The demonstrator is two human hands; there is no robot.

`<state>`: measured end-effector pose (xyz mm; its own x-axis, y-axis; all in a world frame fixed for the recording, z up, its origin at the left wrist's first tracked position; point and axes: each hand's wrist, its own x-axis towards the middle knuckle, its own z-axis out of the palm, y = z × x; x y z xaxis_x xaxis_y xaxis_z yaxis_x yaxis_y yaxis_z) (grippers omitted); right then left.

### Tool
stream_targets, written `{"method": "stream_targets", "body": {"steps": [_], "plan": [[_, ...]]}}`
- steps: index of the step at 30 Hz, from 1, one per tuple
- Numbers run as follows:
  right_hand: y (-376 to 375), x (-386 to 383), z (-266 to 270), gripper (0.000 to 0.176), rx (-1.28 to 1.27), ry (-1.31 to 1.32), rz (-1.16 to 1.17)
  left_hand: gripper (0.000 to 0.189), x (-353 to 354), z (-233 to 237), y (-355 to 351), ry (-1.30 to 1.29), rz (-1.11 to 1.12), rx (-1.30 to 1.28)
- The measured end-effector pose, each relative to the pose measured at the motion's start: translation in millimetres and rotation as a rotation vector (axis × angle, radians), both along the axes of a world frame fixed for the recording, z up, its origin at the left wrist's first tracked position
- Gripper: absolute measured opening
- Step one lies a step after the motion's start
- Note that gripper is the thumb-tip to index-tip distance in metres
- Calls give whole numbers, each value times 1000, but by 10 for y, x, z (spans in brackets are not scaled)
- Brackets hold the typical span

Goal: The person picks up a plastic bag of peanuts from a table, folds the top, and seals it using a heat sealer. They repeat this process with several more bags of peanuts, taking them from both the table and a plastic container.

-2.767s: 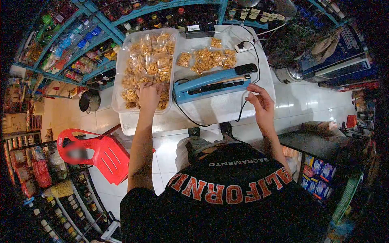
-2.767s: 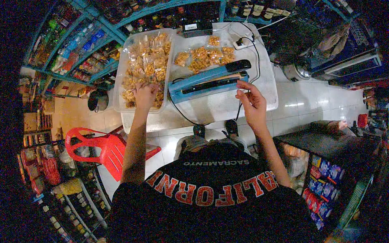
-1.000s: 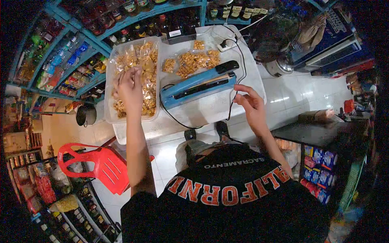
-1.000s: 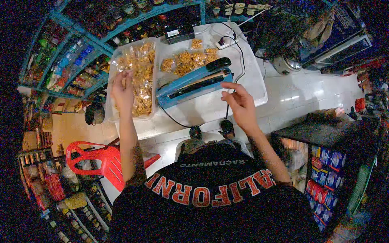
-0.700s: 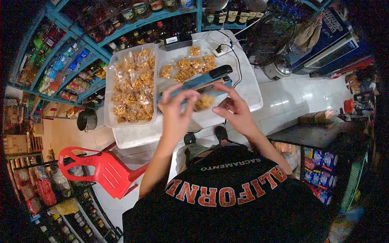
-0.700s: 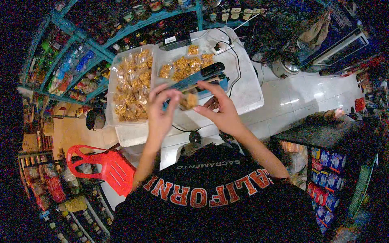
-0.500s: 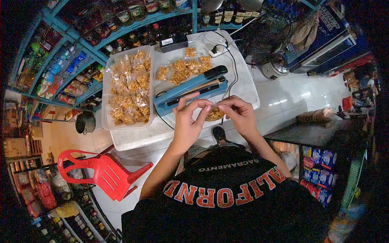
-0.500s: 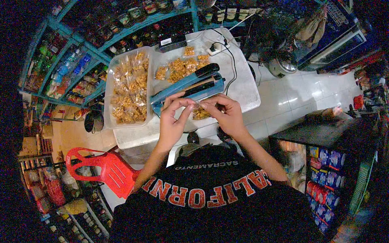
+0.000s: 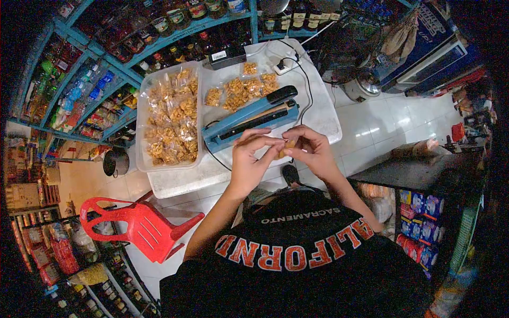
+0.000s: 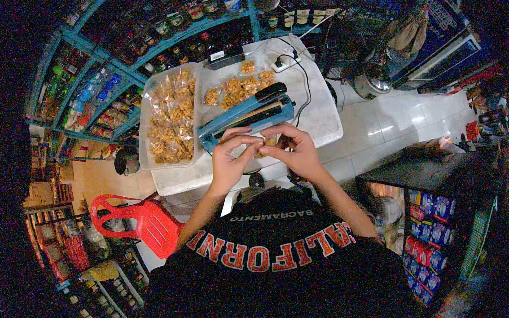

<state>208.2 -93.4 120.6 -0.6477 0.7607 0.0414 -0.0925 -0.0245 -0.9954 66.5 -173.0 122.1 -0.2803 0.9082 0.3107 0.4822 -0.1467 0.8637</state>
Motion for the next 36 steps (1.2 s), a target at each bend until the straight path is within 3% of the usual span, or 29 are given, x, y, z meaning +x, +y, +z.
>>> {"method": "stream_targets", "body": {"steps": [2, 12, 15, 19, 25, 27, 28, 29, 32, 36], "plan": [[33, 35, -89, 14, -11, -3, 31, 13, 2, -1, -13, -111, 49, 7], [52, 45, -65, 10, -25, 34, 61, 13, 36, 100, 7, -97, 107, 69], [42, 36, -52, 11, -11, 51, 60, 12, 12, 65, -27, -112, 96, -21], [28, 58, -70, 10, 6, -21, 55, 11, 2, 3, -57, -8, 62, 31], [79, 101, -5, 10, -175, -9, 157, 8, 27, 111, -66, 84, 36, 34], [79, 99, 33, 10, -225, -4, 178, 13, 26, 123, -54, -62, 36, 38], [74, 95, 22, 10, -222, -6, 168, 30, -1, 88, -27, -50, 15, 117], [69, 87, -7, 11, -193, 12, 145, 30, 19, 101, -14, -53, 8, 119], [79, 79, -33, 13, -120, 31, 118, 36, 55, 167, 6, -382, 24, 41], [120, 87, -59, 12, -12, 19, 83, 16, -36, 75, -5, -322, 12, -67]]}}
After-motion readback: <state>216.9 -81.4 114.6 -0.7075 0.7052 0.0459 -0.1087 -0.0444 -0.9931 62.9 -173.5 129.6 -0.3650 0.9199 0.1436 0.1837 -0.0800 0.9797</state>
